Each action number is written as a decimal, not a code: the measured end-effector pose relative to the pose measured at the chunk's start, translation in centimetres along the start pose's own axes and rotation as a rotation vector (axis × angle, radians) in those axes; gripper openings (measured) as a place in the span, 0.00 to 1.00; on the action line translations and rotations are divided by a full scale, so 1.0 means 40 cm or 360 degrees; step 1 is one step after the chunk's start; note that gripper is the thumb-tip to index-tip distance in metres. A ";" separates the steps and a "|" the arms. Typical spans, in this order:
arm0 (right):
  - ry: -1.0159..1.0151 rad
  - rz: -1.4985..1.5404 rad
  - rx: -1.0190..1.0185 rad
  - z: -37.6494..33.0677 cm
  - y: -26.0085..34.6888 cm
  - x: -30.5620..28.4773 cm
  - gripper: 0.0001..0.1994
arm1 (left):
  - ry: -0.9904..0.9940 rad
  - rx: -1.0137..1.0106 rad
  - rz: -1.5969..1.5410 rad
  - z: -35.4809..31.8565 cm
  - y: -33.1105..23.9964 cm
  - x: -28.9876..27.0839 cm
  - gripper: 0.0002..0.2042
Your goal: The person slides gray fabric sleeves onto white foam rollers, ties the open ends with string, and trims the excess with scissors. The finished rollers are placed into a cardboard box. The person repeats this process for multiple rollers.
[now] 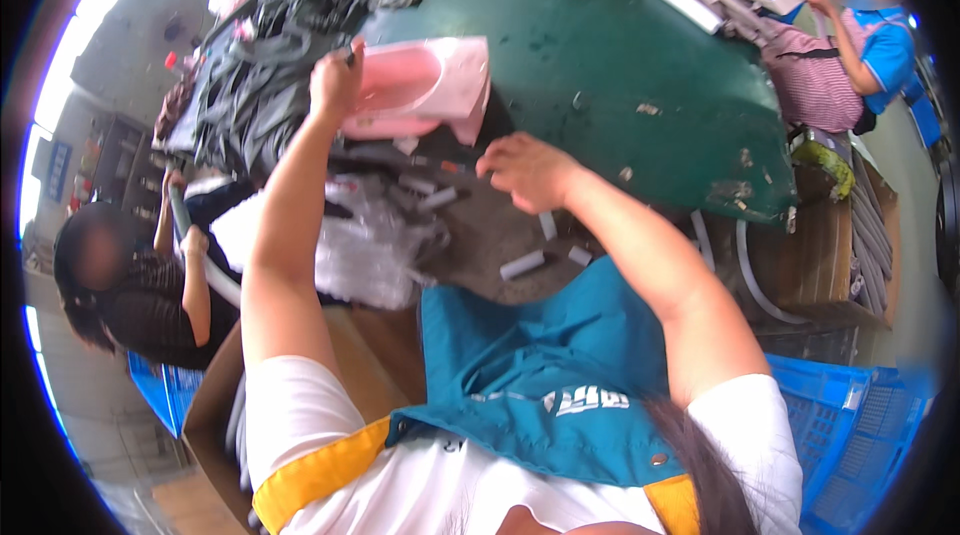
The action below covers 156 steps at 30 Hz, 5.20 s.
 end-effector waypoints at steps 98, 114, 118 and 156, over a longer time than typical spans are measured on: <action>0.0531 -0.0344 0.0603 -0.102 -0.071 -0.008 0.36 | 0.1298 -0.1870 0.0811 -1.093 1.193 1.007 0.17; 0.0281 -0.0007 0.0503 -0.019 -0.050 0.032 0.31 | 0.1437 0.0409 0.0150 -1.077 0.246 0.684 0.05; 0.0166 0.0006 0.0411 0.012 -0.037 0.018 0.32 | 0.1217 0.0575 0.0021 -0.864 0.054 0.413 0.05; -0.1485 -0.0479 0.1387 -0.427 0.694 -0.778 0.22 | 0.0539 -0.0131 -0.1746 -0.869 -0.377 -0.336 0.26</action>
Point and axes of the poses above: each hand's wrist, its own z-axis towards the middle knuckle, its own x-axis out of the palm, y = z × x, the point moved 6 cm from there along z, towards the middle knuckle, and after that the axes turned 13 degrees about -x, right-handed, at the moved point
